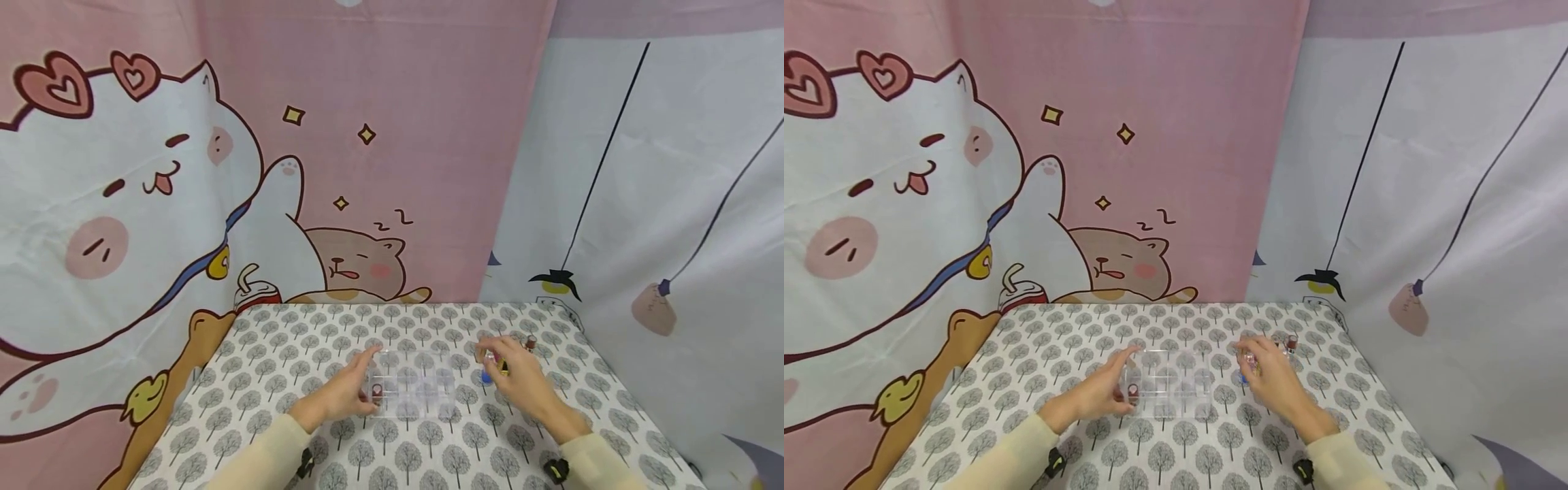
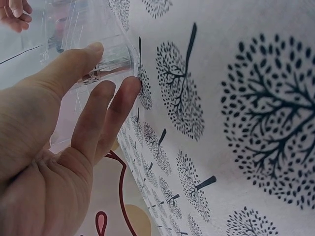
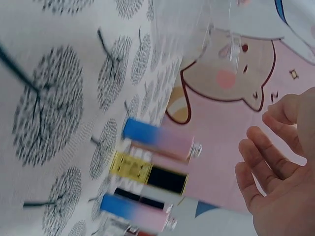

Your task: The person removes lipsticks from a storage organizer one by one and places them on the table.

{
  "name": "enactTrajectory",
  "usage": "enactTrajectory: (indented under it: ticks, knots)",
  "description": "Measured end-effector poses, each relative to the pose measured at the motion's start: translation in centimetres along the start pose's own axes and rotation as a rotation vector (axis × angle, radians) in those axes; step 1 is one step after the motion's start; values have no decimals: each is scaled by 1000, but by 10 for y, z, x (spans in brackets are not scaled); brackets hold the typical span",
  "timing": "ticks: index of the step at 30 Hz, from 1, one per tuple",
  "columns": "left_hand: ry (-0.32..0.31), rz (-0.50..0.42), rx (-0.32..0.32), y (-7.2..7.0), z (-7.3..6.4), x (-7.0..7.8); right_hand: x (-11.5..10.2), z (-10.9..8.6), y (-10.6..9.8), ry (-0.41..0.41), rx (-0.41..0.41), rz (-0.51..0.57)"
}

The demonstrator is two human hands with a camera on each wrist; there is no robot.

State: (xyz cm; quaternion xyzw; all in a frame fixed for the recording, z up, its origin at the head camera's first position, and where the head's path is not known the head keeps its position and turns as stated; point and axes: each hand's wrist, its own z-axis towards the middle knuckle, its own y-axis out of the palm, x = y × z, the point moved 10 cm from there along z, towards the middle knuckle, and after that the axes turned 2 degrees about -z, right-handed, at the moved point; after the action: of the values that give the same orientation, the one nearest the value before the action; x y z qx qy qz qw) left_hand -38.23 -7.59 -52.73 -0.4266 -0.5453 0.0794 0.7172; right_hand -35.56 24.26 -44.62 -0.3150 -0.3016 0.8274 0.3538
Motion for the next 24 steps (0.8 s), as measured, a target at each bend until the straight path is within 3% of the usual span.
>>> enactTrajectory:
  ticks: [10, 17, 24]
  knots:
    - [-4, 3, -1, 1, 1, 1, -33, 2, 33, -8, -131, 28]
    - [2, 5, 2, 1, 0, -2, -60, 6, 52, -94, -142, 34]
    - [15, -12, 1, 0, 2, -2, -87, 13, 75, -141, -243, 60]
